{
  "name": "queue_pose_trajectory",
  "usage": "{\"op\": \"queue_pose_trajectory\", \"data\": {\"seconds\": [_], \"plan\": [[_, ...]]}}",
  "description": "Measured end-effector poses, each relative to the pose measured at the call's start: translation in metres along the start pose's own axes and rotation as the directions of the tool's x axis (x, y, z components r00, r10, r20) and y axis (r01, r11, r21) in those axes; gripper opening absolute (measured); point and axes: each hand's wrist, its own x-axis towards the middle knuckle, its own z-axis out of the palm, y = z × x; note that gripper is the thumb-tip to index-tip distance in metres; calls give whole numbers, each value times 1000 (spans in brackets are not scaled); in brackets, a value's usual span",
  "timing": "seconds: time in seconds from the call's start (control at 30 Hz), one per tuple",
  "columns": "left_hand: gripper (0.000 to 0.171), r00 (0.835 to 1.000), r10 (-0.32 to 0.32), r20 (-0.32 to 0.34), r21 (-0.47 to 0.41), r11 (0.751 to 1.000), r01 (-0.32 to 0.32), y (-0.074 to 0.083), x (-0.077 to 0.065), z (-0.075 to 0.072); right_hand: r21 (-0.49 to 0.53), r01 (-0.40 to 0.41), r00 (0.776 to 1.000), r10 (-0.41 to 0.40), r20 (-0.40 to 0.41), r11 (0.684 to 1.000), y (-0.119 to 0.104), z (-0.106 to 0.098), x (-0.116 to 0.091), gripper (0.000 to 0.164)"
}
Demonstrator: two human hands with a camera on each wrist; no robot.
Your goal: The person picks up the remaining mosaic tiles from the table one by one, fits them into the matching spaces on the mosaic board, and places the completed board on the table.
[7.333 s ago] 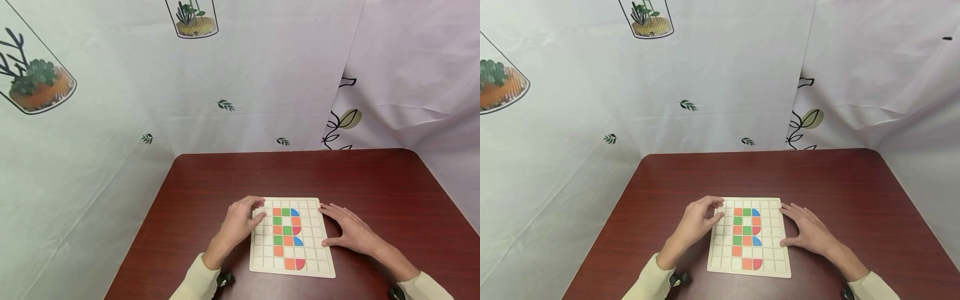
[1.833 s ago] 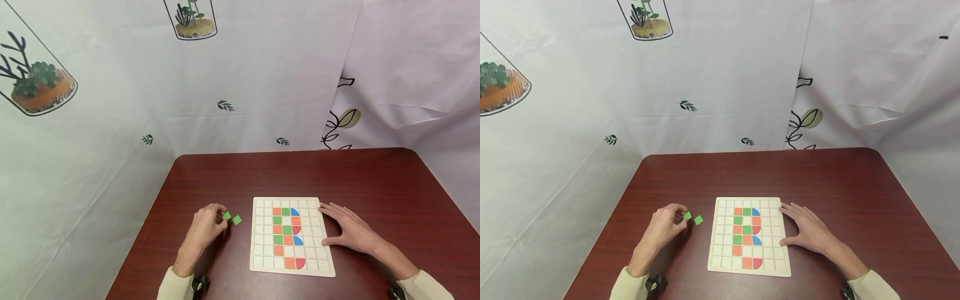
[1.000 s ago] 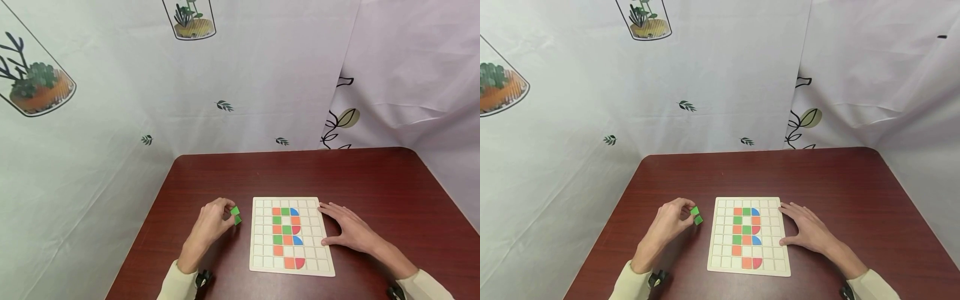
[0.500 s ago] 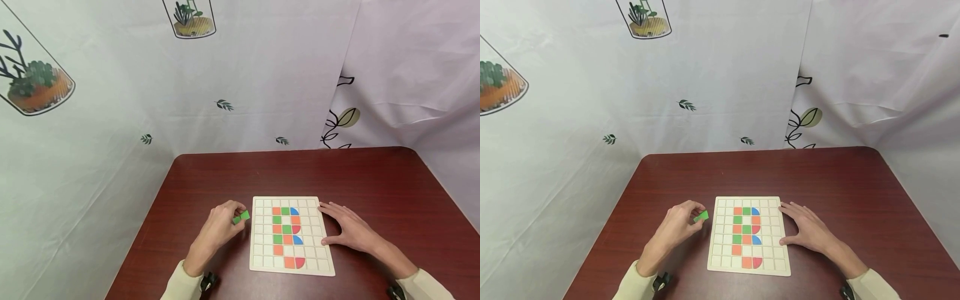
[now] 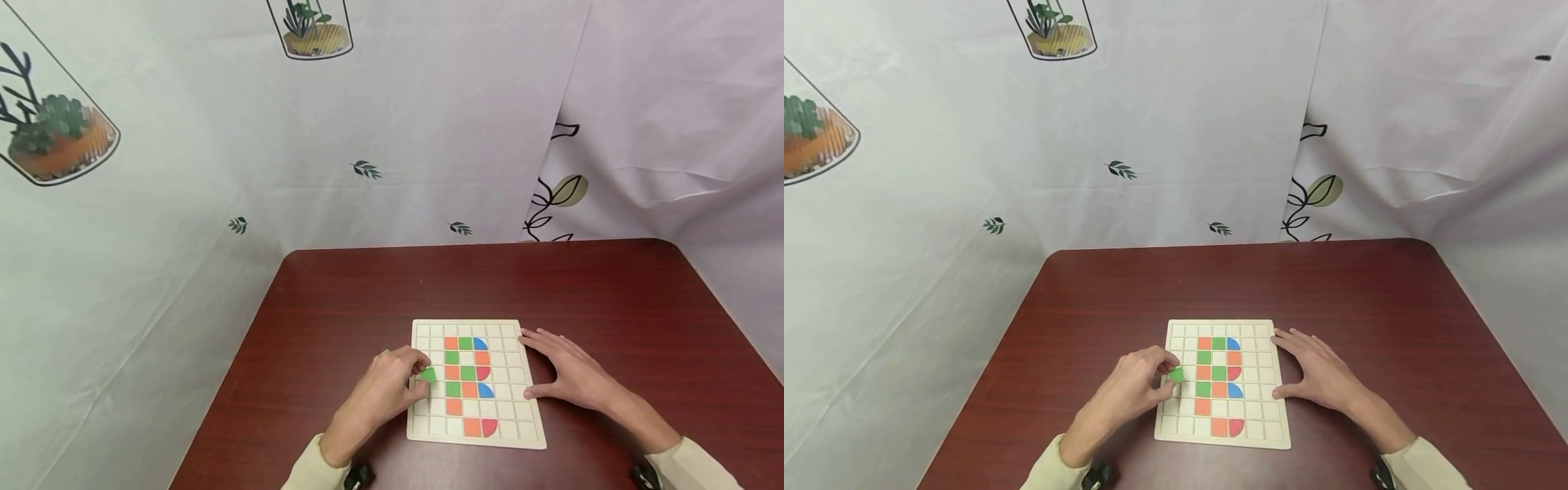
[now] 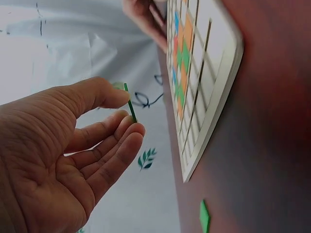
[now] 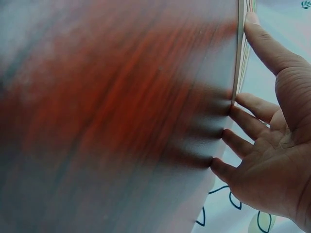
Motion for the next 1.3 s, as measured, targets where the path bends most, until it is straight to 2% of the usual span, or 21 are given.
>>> {"op": "queue_pose_trajectory", "data": {"seconds": [0.37,0.7,0.97,1.3], "plan": [[21,992,75,100,-1,997,-76,17,-6,22,1,21,1000,-21,-20,1000,-2,0,0,98],[21,982,130,138,59,989,-139,28,-16,42,4,17,1000,-17,-10,1000,-1,-2,-1,99],[20,979,142,145,108,981,-158,34,-19,44,4,26,999,-26,-21,1000,-2,-1,-1,98],[21,969,216,118,183,955,-235,34,-24,43,7,24,1000,-24,-18,1000,-1,0,-2,98]]}}
